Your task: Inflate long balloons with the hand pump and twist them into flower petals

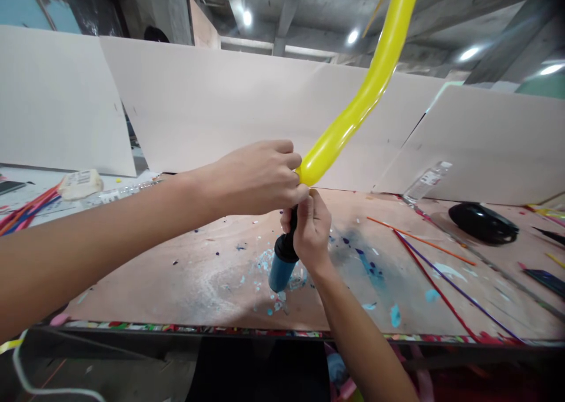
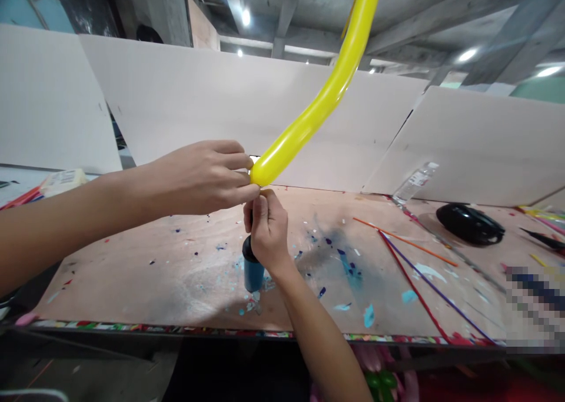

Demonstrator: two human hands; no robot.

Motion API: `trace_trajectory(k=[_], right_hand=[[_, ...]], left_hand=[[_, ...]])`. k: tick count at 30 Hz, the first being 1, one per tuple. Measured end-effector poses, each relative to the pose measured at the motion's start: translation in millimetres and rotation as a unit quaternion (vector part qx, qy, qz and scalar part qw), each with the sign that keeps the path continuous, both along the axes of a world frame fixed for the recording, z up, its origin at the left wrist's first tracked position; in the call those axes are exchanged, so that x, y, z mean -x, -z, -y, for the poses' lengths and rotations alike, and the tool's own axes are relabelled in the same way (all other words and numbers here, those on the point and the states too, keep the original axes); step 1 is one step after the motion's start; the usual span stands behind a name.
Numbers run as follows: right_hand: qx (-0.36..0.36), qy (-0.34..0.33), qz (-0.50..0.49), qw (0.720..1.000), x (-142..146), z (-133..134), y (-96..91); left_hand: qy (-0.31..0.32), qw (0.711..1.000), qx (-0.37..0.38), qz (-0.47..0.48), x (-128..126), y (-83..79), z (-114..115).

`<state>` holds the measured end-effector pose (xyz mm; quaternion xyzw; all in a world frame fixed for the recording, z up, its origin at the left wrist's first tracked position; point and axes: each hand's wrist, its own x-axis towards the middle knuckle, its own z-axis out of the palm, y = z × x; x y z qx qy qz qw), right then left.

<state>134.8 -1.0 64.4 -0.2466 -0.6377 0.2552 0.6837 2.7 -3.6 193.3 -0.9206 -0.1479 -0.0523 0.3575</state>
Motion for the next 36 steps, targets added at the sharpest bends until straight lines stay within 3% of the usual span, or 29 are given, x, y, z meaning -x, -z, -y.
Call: trace_trajectory(k=[11,18,22,24,26,27,31,32,34,36], right_hand=[[-0.029,0.037,0.065,0.997,-9.9,4.3,0.6],[-0.033,0.064,0.055,0.996,-9.5,3.5,2.7],[-0.029,0.085,0.052,0.995,-12.7,2.8,6.4],[-0.031,0.111,0.049,0.992,-14.5,1.7,8.4],[-0.030,0.135,0.047,0.989,-15.6,0.7,9.6],[-0.027,0.134,0.046,0.990,-15.7,0.3,9.8],[-0.003,0.053,0.031,0.998,-14.2,-0.6,9.2],[0.002,0.045,0.027,0.999,-13.8,-0.8,9.0],[0.006,0.046,0.027,0.999,-13.6,-0.9,8.4],[0.001,0.058,0.034,0.998,-14.4,-0.5,7.2]], left_hand=[[0.038,0.992,0.093,0.073,2.8,4.1,-3.3],[0.010,0.996,0.072,0.056,1.7,6.2,0.5],[0.022,0.989,0.099,0.104,1.8,23.4,0.9],[0.036,0.975,0.152,0.160,1.9,38.7,3.6],[0.057,0.936,0.247,0.244,1.1,56.2,7.1],[0.071,0.902,0.306,0.297,0.2,64.9,8.2],[0.116,0.688,0.511,0.502,-7.2,90.2,2.2],[0.118,0.649,0.545,0.517,-9.8,93.0,-1.4],[0.114,0.619,0.591,0.505,-15.3,94.7,-8.1],[0.115,0.617,0.609,0.485,-20.9,93.6,-12.2]])
